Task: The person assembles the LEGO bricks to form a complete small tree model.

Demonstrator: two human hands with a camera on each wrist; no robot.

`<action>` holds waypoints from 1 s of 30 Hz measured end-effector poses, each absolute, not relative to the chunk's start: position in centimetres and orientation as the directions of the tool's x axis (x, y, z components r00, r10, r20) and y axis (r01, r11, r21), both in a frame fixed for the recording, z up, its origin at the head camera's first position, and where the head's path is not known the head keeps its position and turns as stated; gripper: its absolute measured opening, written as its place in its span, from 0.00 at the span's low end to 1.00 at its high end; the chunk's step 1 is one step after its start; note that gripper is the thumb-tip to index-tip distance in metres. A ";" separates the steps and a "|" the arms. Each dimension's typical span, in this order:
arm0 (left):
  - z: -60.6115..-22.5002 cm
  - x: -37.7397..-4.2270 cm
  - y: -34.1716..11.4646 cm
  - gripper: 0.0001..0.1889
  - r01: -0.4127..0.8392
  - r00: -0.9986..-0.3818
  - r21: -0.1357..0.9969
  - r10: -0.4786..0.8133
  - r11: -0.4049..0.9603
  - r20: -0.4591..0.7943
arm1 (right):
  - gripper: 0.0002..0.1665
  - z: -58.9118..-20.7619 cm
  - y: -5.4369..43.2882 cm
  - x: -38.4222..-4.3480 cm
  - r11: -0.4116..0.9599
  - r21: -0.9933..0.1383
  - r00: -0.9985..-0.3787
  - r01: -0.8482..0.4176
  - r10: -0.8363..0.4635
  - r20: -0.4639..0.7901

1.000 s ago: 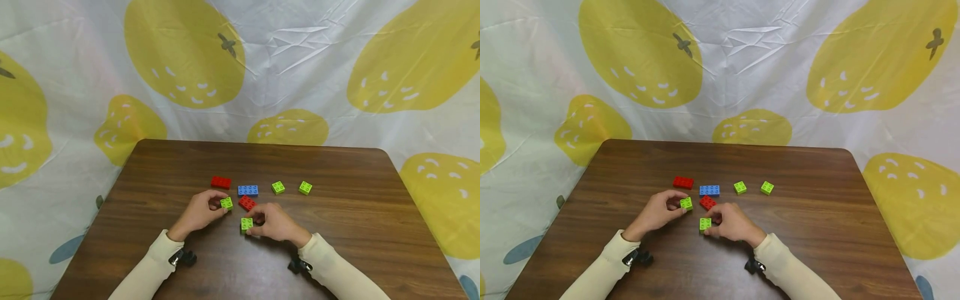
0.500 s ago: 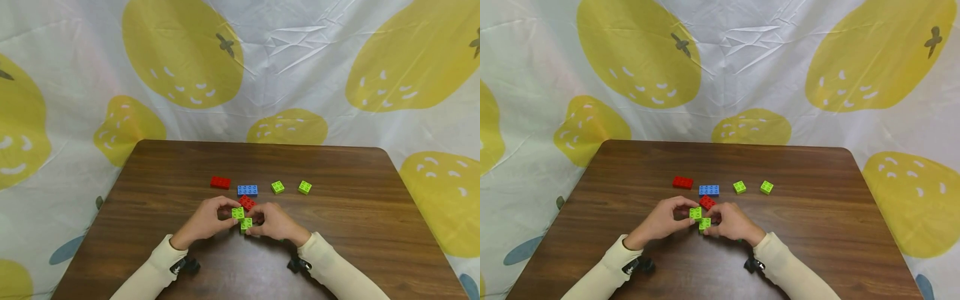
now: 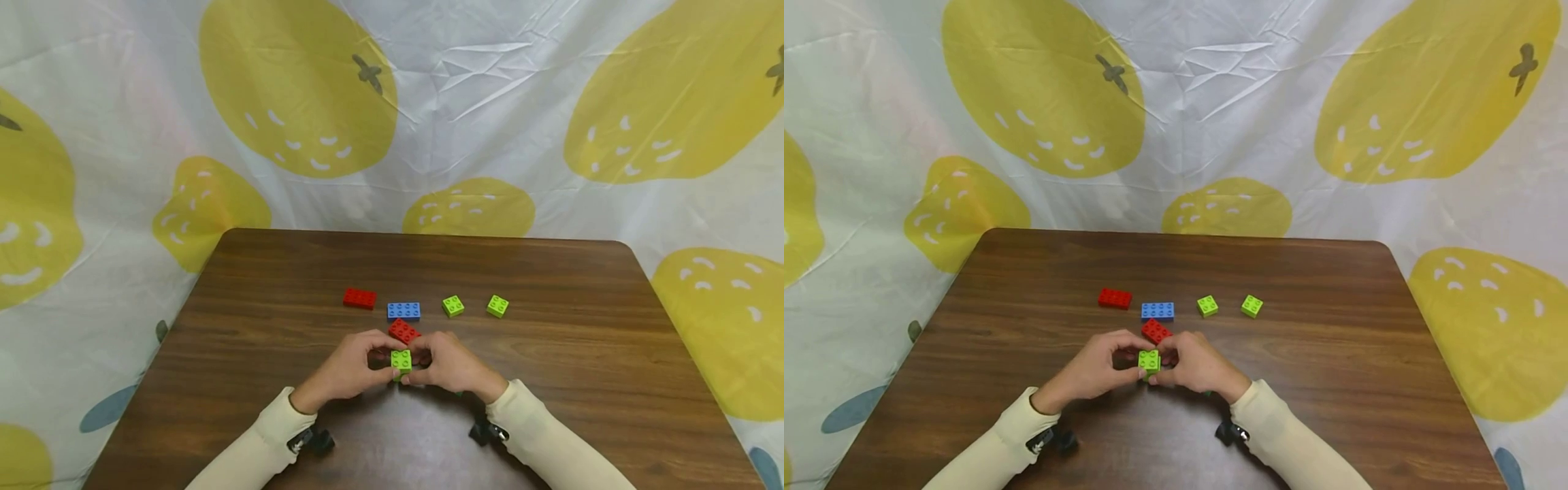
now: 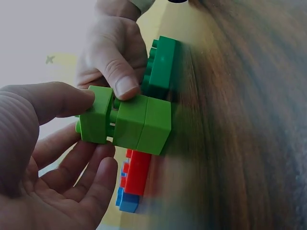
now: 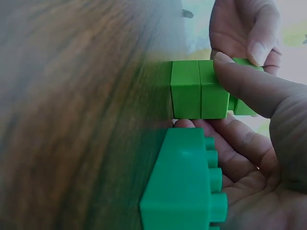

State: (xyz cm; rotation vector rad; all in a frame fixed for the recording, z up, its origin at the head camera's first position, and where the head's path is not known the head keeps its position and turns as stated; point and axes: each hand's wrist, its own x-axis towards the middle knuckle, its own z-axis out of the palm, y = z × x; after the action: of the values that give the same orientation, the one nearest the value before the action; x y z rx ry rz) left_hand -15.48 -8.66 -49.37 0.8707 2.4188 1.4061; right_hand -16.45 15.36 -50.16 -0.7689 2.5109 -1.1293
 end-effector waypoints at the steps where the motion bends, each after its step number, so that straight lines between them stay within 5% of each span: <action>1: -49.4 -15.5 -8.6 0.18 0.383 -0.806 0.846 0.582 0.372 0.109 | 0.14 -50.1 15.4 -16.5 0.552 -0.755 -0.818 -0.355 -0.574 -0.036; 30: -50.7 -16.0 -7.9 0.18 0.312 -0.831 0.884 0.550 0.348 0.076 | 0.17 -49.9 15.5 -16.3 0.559 -0.730 -0.814 -0.394 -0.580 -0.006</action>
State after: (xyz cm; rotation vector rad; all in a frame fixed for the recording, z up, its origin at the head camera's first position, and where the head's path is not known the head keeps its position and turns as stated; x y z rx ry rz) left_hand -16.04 -7.86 -50.68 0.7759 2.3768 1.4789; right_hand -16.35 15.46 -49.85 -0.8121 2.5496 -1.1018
